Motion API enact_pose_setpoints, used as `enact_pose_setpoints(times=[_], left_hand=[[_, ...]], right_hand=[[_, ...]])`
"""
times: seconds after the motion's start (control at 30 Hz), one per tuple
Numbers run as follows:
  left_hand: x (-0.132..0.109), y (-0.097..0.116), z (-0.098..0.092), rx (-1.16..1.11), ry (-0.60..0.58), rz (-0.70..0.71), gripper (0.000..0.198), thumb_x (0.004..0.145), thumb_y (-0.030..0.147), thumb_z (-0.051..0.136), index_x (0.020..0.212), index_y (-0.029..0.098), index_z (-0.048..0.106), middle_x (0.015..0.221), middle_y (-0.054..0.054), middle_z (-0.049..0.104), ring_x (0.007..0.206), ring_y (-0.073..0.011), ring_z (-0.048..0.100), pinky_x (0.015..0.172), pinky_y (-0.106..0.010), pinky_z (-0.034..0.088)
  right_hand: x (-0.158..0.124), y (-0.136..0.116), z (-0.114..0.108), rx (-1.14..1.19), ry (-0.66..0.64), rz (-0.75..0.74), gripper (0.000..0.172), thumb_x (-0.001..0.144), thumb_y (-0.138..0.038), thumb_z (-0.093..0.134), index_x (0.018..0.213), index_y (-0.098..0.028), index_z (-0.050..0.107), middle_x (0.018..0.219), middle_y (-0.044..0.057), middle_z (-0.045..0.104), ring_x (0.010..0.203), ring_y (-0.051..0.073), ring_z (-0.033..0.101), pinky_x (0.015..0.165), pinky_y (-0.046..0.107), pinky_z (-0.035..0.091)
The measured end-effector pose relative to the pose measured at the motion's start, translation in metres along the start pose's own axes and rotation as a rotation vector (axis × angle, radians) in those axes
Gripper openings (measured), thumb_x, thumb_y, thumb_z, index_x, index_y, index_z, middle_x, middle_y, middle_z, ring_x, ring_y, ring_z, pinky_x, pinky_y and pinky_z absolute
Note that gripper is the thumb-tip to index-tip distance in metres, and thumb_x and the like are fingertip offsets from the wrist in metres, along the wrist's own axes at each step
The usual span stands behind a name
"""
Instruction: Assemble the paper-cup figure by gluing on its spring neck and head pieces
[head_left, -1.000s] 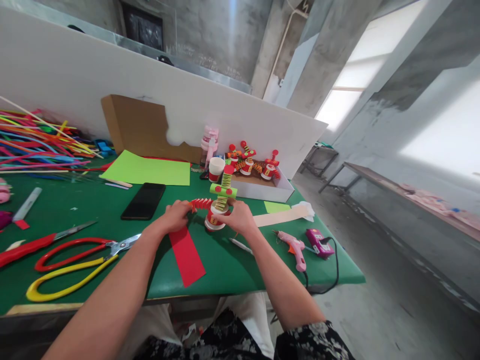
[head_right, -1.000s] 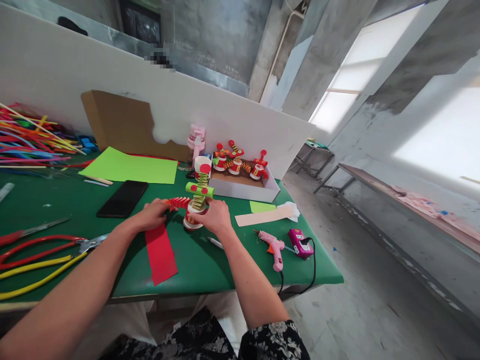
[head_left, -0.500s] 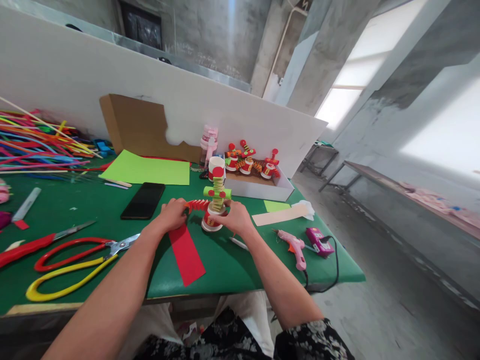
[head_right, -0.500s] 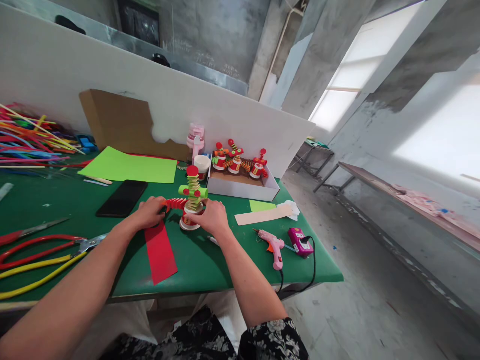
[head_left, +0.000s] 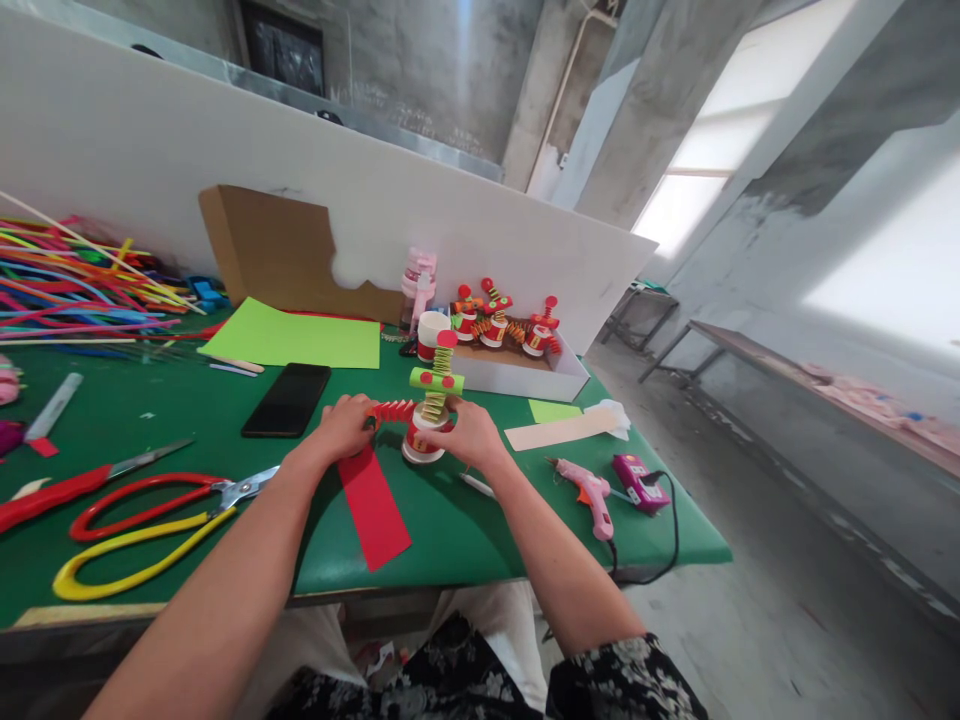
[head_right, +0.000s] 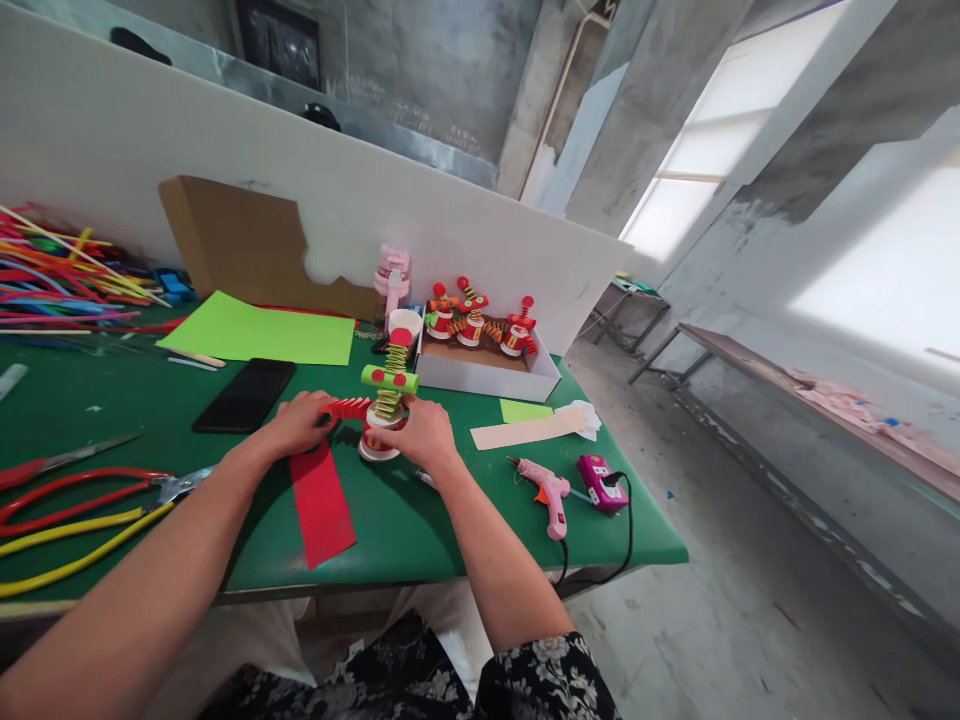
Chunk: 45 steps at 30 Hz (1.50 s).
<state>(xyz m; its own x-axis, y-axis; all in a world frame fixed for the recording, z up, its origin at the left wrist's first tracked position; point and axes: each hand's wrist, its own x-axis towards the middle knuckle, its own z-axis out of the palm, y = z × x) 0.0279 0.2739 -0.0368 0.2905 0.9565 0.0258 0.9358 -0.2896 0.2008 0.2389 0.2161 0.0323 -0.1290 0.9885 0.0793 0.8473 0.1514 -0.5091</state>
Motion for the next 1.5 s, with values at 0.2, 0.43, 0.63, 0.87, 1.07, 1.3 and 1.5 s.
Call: enact_pose_setpoints(times=[0.2, 0.43, 0.63, 0.87, 1.07, 1.3, 1.5], left_hand=[[-0.0005, -0.0001, 0.0009, -0.003, 0.015, -0.002, 0.032, 0.081, 0.023, 0.049, 0.105, 0.028, 0.07, 0.111, -0.011, 0.068, 0.108, -0.0336, 0.059, 0.079, -0.039, 0.049], [-0.0006, 0.0006, 0.0, 0.005, 0.006, 0.009, 0.033, 0.084, 0.025, 0.046, 0.107, 0.025, 0.07, 0.112, -0.013, 0.067, 0.108, -0.0356, 0.059, 0.078, -0.041, 0.049], [-0.0006, 0.0, -0.0005, 0.018, -0.006, 0.015, 0.034, 0.084, 0.024, 0.046, 0.11, 0.027, 0.069, 0.114, -0.012, 0.067, 0.11, -0.0349, 0.059, 0.079, -0.04, 0.049], [-0.0018, 0.0003, -0.0019, 0.03, -0.019, 0.019, 0.037, 0.083, 0.022, 0.047, 0.114, 0.025, 0.068, 0.115, -0.013, 0.066, 0.111, -0.0359, 0.058, 0.08, -0.042, 0.05], [-0.0018, 0.0012, -0.0032, 0.03, -0.032, 0.015, 0.037, 0.083, 0.022, 0.048, 0.114, 0.025, 0.068, 0.117, -0.013, 0.066, 0.112, -0.0355, 0.058, 0.082, -0.043, 0.05], [-0.0006, 0.0002, -0.0029, 0.032, -0.044, 0.013, 0.037, 0.084, 0.021, 0.047, 0.115, 0.024, 0.067, 0.118, -0.012, 0.065, 0.112, -0.0344, 0.057, 0.083, -0.042, 0.049], [0.0008, -0.0024, 0.0003, 0.027, -0.036, 0.02, 0.029, 0.084, 0.022, 0.049, 0.104, 0.022, 0.069, 0.114, -0.012, 0.067, 0.111, -0.0337, 0.058, 0.081, -0.04, 0.049]], right_hand=[[0.0003, -0.0007, 0.0004, -0.007, -0.008, 0.016, 0.047, 0.072, -0.049, 0.081, 0.108, -0.021, 0.069, 0.106, 0.008, 0.077, 0.098, 0.027, 0.071, 0.075, 0.029, 0.048], [0.0008, 0.0014, 0.0012, 0.013, -0.002, 0.007, 0.046, 0.07, -0.047, 0.082, 0.106, -0.021, 0.07, 0.103, 0.006, 0.077, 0.096, 0.026, 0.071, 0.075, 0.029, 0.048], [0.0012, 0.003, 0.0011, 0.04, 0.018, 0.0, 0.048, 0.069, -0.045, 0.084, 0.109, -0.023, 0.069, 0.106, 0.005, 0.077, 0.1, 0.025, 0.071, 0.08, 0.028, 0.049], [0.0015, 0.0064, -0.0004, 0.054, 0.011, 0.012, 0.048, 0.069, -0.045, 0.084, 0.109, -0.022, 0.07, 0.109, 0.005, 0.076, 0.101, 0.026, 0.071, 0.082, 0.029, 0.05], [0.0011, 0.0085, 0.0001, 0.06, -0.001, 0.029, 0.05, 0.072, -0.048, 0.082, 0.111, -0.02, 0.069, 0.113, 0.007, 0.075, 0.103, 0.026, 0.07, 0.082, 0.03, 0.05], [0.0013, 0.009, 0.0026, 0.072, 0.007, 0.02, 0.046, 0.075, -0.044, 0.08, 0.111, -0.018, 0.068, 0.114, 0.009, 0.075, 0.103, 0.026, 0.07, 0.083, 0.031, 0.05], [0.0022, 0.0087, 0.0004, 0.123, 0.051, 0.036, 0.047, 0.073, -0.043, 0.081, 0.111, -0.018, 0.068, 0.115, 0.008, 0.075, 0.106, 0.027, 0.07, 0.088, 0.033, 0.051]])
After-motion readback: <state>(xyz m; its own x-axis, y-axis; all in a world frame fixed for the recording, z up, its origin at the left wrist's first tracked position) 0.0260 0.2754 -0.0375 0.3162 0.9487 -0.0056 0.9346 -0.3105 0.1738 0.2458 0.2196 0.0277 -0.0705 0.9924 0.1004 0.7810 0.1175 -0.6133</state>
